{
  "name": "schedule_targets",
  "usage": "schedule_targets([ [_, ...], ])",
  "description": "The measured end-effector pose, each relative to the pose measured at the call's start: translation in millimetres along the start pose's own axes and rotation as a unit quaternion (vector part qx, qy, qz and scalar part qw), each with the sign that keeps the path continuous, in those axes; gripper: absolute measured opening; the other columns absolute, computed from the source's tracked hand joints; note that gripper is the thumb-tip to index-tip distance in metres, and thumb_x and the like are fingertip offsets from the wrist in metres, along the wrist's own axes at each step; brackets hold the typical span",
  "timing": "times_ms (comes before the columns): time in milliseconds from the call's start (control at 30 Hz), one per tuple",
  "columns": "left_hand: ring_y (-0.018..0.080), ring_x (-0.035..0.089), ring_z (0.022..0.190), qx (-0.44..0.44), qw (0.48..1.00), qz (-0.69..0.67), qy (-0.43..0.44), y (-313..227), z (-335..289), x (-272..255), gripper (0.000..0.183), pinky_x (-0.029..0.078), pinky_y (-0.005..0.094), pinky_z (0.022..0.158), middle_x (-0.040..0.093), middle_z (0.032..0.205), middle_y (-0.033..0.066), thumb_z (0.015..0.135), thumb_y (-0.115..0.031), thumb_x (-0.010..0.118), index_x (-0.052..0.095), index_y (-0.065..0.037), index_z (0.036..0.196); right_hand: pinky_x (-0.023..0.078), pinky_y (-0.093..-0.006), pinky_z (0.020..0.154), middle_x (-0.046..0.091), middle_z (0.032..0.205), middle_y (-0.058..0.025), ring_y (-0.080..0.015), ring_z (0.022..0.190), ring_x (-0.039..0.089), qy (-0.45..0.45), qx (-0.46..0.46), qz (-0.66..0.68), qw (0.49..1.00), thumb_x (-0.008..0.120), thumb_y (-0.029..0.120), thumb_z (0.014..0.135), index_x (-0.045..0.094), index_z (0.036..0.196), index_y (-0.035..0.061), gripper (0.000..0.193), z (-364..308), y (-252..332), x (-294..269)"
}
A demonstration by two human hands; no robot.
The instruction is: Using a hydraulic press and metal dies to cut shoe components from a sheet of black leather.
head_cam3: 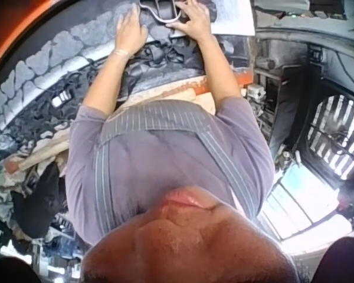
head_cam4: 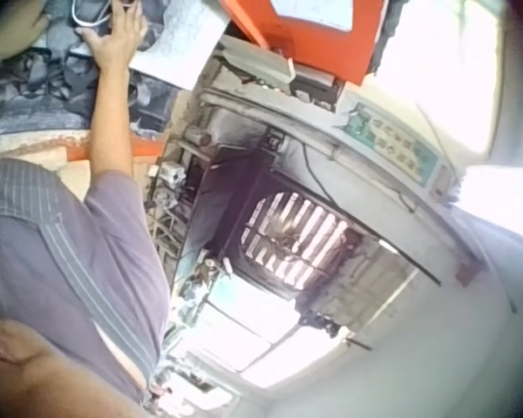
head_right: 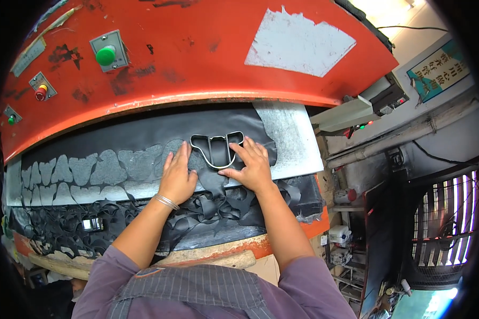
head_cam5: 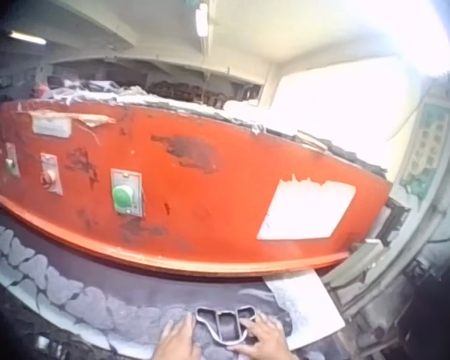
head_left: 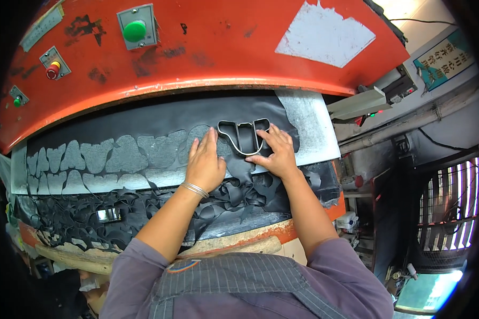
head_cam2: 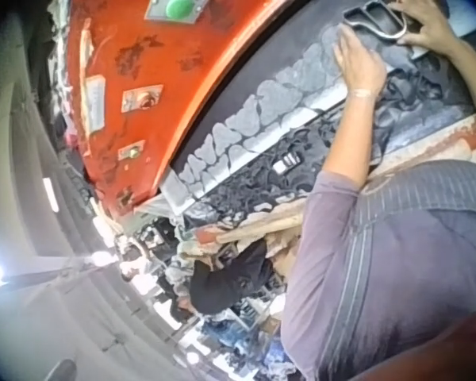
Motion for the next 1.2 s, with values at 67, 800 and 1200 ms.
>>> schedule_targets([
  [67,0.0305,0.030,0.139,-0.006,1.000,0.007,0.013,4,-3,-1,0.078,0.014,0.0420,0.117,0.035,0.146,0.0216,0.083,-0.013,0.055,0.013,0.012,0.144,0.030,-0.0484,0.105,0.054,0.128,-0.0260,-0.0375,0.130,0.043,0.009,-0.004,0.007,1.000,0.084,0.051,0.052,0.058,0.124,0.0116,0.086,3,9,-2],
  [800,0.0233,0.036,0.136,-0.113,0.851,-0.106,-0.501,270,-225,-384,0.055,0.022,0.0326,0.112,0.037,0.149,0.0147,0.093,-0.019,0.053,0.039,-0.003,0.143,0.049,-0.0439,0.056,0.063,0.072,-0.0090,-0.0336,0.064,0.064,-0.054,-0.052,0.249,0.966,0.071,0.032,0.082,0.044,0.117,0.0074,0.050,74,257,-38],
  [1200,0.0314,0.061,0.079,-0.007,0.997,0.012,-0.077,-12,-257,-64,0.014,0.049,0.0391,0.071,0.066,0.078,0.0119,0.078,-0.019,0.068,0.070,-0.005,0.079,0.050,-0.0377,0.081,0.059,0.096,-0.0125,-0.0303,0.097,0.057,0.229,-0.173,0.076,0.955,0.081,0.028,0.060,0.060,0.103,0.0016,0.054,-158,231,2],
])
Point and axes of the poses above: each hand's wrist, its own z-axis towards the middle knuckle, its own x-axis out of the palm, y = z × x, the point moved 5 cm from there along z, towards the middle knuckle
